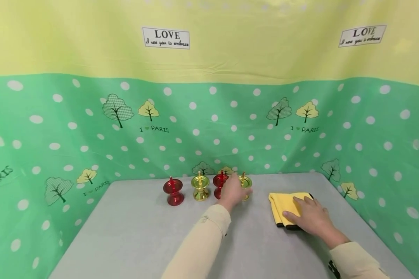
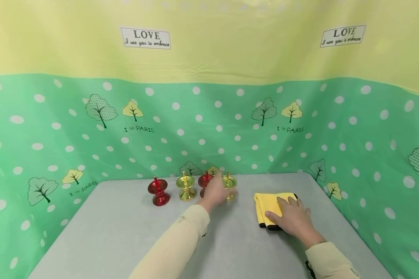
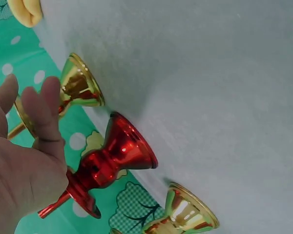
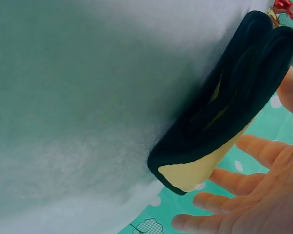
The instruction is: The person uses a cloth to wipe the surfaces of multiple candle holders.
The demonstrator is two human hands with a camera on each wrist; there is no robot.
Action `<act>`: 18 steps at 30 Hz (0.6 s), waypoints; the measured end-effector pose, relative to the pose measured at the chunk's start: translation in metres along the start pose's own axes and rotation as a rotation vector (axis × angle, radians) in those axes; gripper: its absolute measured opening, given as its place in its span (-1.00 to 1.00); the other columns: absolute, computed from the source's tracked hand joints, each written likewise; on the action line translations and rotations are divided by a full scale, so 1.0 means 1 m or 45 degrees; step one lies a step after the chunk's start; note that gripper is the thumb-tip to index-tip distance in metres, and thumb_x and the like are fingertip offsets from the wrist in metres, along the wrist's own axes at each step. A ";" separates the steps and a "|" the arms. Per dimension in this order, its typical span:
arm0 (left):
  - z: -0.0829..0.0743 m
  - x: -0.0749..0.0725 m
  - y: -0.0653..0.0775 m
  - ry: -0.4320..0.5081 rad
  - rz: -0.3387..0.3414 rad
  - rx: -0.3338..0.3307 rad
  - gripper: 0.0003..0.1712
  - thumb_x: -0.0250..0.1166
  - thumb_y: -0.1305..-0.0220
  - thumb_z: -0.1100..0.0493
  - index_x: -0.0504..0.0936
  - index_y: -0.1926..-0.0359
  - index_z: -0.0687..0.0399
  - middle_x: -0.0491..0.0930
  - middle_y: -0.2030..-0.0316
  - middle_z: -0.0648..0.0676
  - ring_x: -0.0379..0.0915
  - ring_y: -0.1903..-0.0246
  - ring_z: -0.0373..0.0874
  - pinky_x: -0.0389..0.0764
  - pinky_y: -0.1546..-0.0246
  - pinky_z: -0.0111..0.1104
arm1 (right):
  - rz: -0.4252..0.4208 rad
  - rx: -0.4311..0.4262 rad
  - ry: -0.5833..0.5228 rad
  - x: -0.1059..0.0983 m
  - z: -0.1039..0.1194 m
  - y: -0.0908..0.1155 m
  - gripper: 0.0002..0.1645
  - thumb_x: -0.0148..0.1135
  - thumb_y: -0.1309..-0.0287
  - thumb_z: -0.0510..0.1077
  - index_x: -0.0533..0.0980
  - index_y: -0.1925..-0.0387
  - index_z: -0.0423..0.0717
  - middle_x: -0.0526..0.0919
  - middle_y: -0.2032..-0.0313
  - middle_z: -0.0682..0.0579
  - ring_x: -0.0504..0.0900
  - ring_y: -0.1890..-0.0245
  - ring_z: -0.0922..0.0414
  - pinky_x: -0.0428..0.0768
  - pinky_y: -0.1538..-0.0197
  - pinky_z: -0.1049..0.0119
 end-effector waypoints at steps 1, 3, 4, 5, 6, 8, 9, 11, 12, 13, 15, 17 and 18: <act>0.000 0.001 0.000 -0.011 -0.010 0.003 0.10 0.58 -0.26 -0.16 0.26 -0.59 0.25 0.56 -0.40 0.24 0.57 -0.34 0.14 0.63 -0.35 -0.01 | 0.000 -0.005 0.006 0.001 0.000 0.001 0.14 0.14 -0.38 0.55 0.37 -0.49 -0.34 0.33 -0.41 -0.63 0.24 -0.39 -0.69 0.33 -0.19 -0.72; -0.003 0.003 0.002 -0.027 -0.026 0.010 0.08 0.60 -0.23 -0.14 0.29 -0.57 0.22 0.62 -0.32 0.22 0.63 -0.26 0.11 0.67 -0.29 -0.04 | 0.001 -0.005 0.014 0.001 0.001 0.001 0.14 0.14 -0.38 0.55 0.37 -0.49 -0.34 0.32 -0.41 -0.64 0.23 -0.39 -0.70 0.34 -0.18 -0.73; -0.006 0.003 0.004 -0.043 -0.032 0.028 0.08 0.61 -0.22 -0.15 0.30 -0.57 0.21 0.64 -0.31 0.21 0.65 -0.24 0.10 0.68 -0.27 -0.06 | 0.005 0.000 0.014 0.001 0.001 0.001 0.14 0.14 -0.38 0.55 0.37 -0.50 -0.33 0.31 -0.42 -0.64 0.22 -0.40 -0.70 0.32 -0.18 -0.74; -0.009 0.004 0.006 -0.056 -0.035 0.048 0.08 0.62 -0.20 -0.15 0.32 -0.57 0.18 0.66 -0.28 0.18 0.66 -0.20 0.08 0.70 -0.24 -0.08 | 0.008 0.004 0.009 0.001 0.002 0.001 0.15 0.14 -0.37 0.55 0.36 -0.51 -0.32 0.30 -0.43 -0.64 0.20 -0.41 -0.71 0.31 -0.18 -0.75; -0.013 0.004 0.009 -0.078 -0.035 0.072 0.08 0.63 -0.19 -0.16 0.33 -0.56 0.15 0.67 -0.27 0.16 0.68 -0.18 0.07 0.72 -0.22 -0.10 | 0.012 0.009 0.003 0.002 0.002 0.000 0.15 0.14 -0.37 0.56 0.35 -0.52 -0.31 0.27 -0.44 -0.65 0.17 -0.41 -0.72 0.29 -0.18 -0.77; -0.022 0.002 0.016 -0.127 -0.044 0.144 0.07 0.63 -0.16 -0.21 0.36 -0.55 0.08 0.68 -0.24 0.08 0.69 -0.13 0.01 0.73 -0.17 -0.12 | 0.022 0.026 -0.007 0.004 0.003 -0.001 0.17 0.13 -0.36 0.57 0.32 -0.54 -0.28 0.20 -0.47 -0.66 0.10 -0.44 -0.74 0.24 -0.19 -0.80; -0.026 0.000 0.022 -0.148 -0.046 0.183 0.07 0.63 -0.15 -0.25 0.37 -0.54 0.03 0.68 -0.24 0.03 0.69 -0.12 -0.04 0.73 -0.16 -0.13 | 0.028 0.030 -0.014 0.005 0.004 -0.002 0.19 0.13 -0.34 0.59 0.31 -0.55 -0.28 0.17 -0.48 -0.68 0.08 -0.44 -0.76 0.22 -0.19 -0.82; -0.030 -0.008 0.035 -0.162 -0.049 0.242 0.05 0.60 -0.13 -0.34 0.42 -0.52 -0.07 0.70 -0.22 -0.04 0.69 -0.10 -0.10 0.72 -0.14 -0.12 | 0.043 0.033 -0.027 0.008 0.006 -0.004 0.22 0.13 -0.33 0.61 0.28 -0.57 -0.27 0.10 -0.49 -0.71 0.02 -0.44 -0.79 0.20 -0.18 -0.84; -0.031 -0.014 0.043 -0.159 -0.052 0.269 0.04 0.59 -0.12 -0.37 0.43 -0.52 -0.11 0.70 -0.21 -0.06 0.68 -0.09 -0.12 0.72 -0.14 -0.11 | 0.055 0.038 -0.034 0.009 0.007 -0.005 0.24 0.13 -0.32 0.62 0.26 -0.58 -0.27 0.07 -0.50 -0.72 -0.01 -0.44 -0.80 0.18 -0.18 -0.85; -0.031 -0.021 0.051 -0.152 -0.055 0.291 0.04 0.57 -0.11 -0.42 0.45 -0.51 -0.16 0.70 -0.19 -0.08 0.67 -0.09 -0.14 0.71 -0.12 -0.11 | 0.069 0.038 -0.045 0.011 0.009 -0.007 0.26 0.12 -0.31 0.63 0.24 -0.59 -0.27 0.03 -0.50 -0.74 -0.04 -0.45 -0.82 0.16 -0.18 -0.86; -0.027 -0.039 0.068 -0.087 -0.050 0.310 0.05 0.57 -0.08 -0.44 0.46 -0.51 -0.19 0.70 -0.19 -0.08 0.65 -0.10 -0.14 0.70 -0.12 -0.10 | 0.103 0.040 -0.067 0.015 0.010 -0.010 0.29 0.11 -0.31 0.64 0.20 -0.61 -0.28 -0.01 -0.51 -0.75 -0.10 -0.46 -0.82 0.16 -0.19 -0.85; -0.018 -0.060 0.084 0.035 -0.043 0.319 0.06 0.61 -0.05 -0.40 0.46 -0.50 -0.18 0.69 -0.20 -0.06 0.64 -0.11 -0.12 0.70 -0.12 -0.11 | 0.136 0.042 -0.080 0.019 0.011 -0.012 0.31 0.07 -0.32 0.66 0.16 -0.63 -0.29 -0.03 -0.52 -0.74 -0.16 -0.48 -0.81 0.16 -0.23 -0.83; -0.012 -0.070 0.092 0.118 -0.035 0.323 0.06 0.63 -0.03 -0.37 0.46 -0.50 -0.17 0.69 -0.21 -0.05 0.63 -0.12 -0.12 0.69 -0.13 -0.11 | 0.146 0.036 -0.086 0.020 0.011 -0.013 0.31 0.07 -0.33 0.65 0.16 -0.62 -0.30 -0.02 -0.52 -0.74 -0.17 -0.48 -0.82 0.16 -0.23 -0.82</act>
Point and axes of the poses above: each hand's wrist, its own y-axis away from the middle knuckle, its own x-axis out of the palm, z = x × y, the point moved 10 cm from there along -y, towards the middle knuckle
